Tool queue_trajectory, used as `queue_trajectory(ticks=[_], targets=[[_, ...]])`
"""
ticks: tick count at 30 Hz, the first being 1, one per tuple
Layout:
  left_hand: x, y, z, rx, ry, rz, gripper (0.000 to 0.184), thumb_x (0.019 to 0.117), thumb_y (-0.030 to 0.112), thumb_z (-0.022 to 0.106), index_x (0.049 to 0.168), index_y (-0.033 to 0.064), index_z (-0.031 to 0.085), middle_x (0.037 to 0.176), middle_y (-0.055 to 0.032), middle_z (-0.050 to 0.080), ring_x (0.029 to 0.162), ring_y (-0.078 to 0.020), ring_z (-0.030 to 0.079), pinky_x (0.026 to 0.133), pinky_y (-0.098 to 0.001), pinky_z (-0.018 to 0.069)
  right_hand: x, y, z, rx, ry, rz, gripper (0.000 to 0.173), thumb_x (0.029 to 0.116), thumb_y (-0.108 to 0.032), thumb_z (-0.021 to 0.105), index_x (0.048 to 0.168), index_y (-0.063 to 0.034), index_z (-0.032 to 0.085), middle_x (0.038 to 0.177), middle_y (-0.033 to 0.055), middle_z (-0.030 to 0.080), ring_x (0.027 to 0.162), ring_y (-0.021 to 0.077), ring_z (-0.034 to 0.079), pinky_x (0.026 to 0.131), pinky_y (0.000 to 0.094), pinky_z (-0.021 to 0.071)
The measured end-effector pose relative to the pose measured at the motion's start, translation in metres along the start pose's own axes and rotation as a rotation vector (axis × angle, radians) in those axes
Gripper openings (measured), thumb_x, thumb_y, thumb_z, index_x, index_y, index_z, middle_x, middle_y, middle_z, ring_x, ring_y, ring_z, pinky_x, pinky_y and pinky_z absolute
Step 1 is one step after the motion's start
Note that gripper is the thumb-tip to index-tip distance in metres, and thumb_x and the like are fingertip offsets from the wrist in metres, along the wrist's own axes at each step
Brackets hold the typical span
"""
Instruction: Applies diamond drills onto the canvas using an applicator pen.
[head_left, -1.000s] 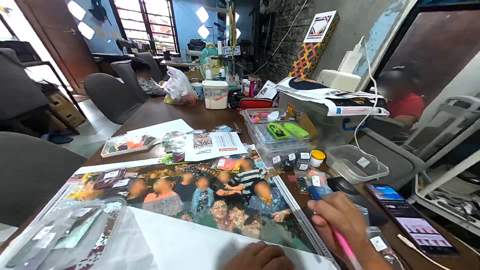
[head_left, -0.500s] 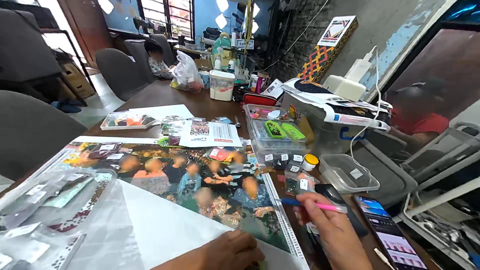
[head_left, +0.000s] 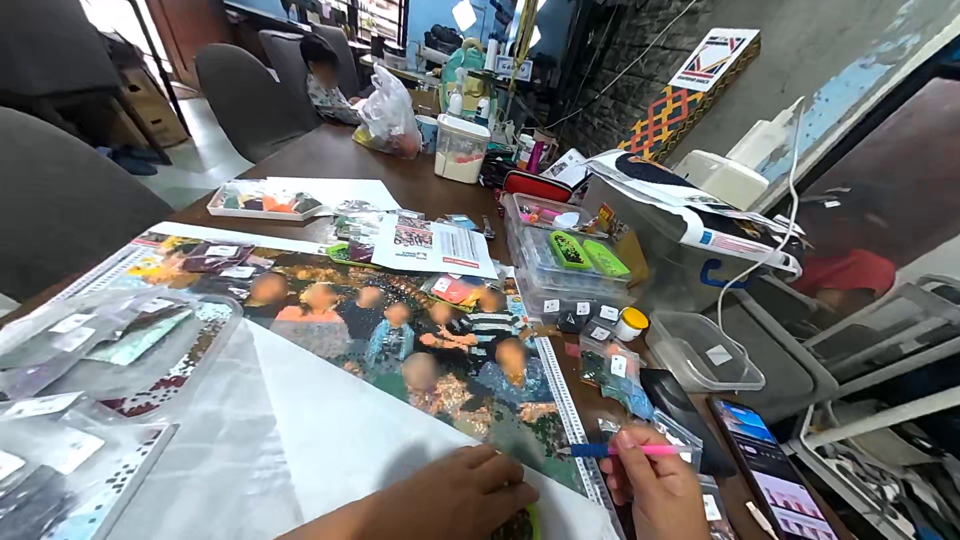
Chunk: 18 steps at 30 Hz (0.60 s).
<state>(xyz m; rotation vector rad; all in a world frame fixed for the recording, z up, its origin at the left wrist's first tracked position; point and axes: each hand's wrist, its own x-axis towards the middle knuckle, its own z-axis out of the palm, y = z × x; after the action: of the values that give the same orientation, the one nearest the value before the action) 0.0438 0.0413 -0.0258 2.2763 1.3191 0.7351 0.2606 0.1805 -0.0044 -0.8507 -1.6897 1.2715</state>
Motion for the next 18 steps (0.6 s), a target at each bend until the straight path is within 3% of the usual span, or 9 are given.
queue_trajectory(ticks=[18], targets=[[0.0005, -0.0012, -0.0014, -0.017, -0.034, -0.006, 0.09, 0.0757, 0.054, 0.083, 0.143, 0.0007, 0.055, 0.135, -0.0254, 0.058, 0.122, -0.0435, 0.056, 0.101, -0.0568, 0.0458, -0.0015, 0.0035, 0.001, -0.024, -0.021, -0.008, 0.017, 0.1027, -0.001, 0.048, 0.093, -0.0084, 0.059, 0.07, -0.0089, 0.067, 0.056, -0.0022, 0.06, 0.05, 0.0148, 0.0504]])
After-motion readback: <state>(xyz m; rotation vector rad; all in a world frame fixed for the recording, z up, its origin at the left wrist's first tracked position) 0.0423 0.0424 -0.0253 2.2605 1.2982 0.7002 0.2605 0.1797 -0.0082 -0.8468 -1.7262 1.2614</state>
